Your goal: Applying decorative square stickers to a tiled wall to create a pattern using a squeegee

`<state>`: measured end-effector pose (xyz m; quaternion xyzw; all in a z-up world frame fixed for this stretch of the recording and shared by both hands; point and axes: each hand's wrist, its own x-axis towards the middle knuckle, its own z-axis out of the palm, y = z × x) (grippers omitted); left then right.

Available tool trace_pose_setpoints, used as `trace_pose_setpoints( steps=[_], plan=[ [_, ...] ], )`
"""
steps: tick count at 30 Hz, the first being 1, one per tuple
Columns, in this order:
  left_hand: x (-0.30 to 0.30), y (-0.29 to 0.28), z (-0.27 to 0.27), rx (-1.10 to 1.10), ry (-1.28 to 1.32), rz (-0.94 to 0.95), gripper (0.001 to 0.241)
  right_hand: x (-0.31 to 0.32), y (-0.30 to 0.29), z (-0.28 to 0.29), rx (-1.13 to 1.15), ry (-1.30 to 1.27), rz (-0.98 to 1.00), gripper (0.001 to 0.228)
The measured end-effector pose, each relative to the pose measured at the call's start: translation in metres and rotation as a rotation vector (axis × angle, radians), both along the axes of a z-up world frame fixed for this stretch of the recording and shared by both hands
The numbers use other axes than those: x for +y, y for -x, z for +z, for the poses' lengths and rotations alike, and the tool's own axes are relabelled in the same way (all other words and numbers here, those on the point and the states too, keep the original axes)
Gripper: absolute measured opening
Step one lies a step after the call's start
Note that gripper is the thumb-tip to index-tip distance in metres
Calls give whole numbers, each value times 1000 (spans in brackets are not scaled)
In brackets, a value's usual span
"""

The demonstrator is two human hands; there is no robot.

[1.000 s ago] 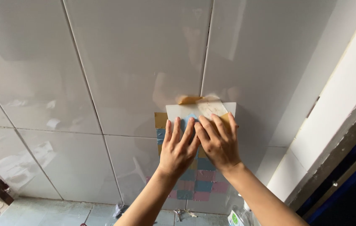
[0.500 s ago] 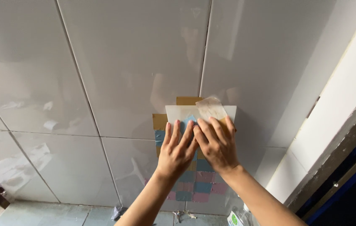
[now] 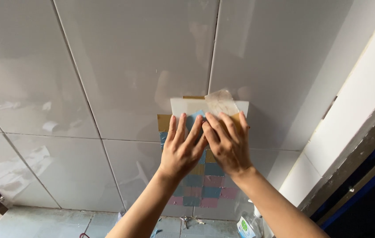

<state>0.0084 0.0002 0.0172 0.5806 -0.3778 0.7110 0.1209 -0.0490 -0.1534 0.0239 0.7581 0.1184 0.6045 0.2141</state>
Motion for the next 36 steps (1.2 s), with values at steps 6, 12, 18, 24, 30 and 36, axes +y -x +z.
trace_pose_setpoints(
  steps=[6,12,18,24,30,36],
  plan=[
    [1,-5,-15,9,-21,-9,20,-2,-5,-14,-13,35,-37,21],
    [5,8,-2,-23,-35,15,16,2,10,-2,46,9,-17,22],
    [4,5,-26,-18,-76,-41,17,-1,13,-21,63,46,19,15],
    [9,12,15,-45,-71,-43,19,1,17,11,39,36,1,14],
    [7,-4,-18,-65,-80,-47,20,0,7,-15,24,74,-41,13],
    [24,20,2,-55,-77,-103,24,27,52,12,204,-16,-111,32]
  ],
)
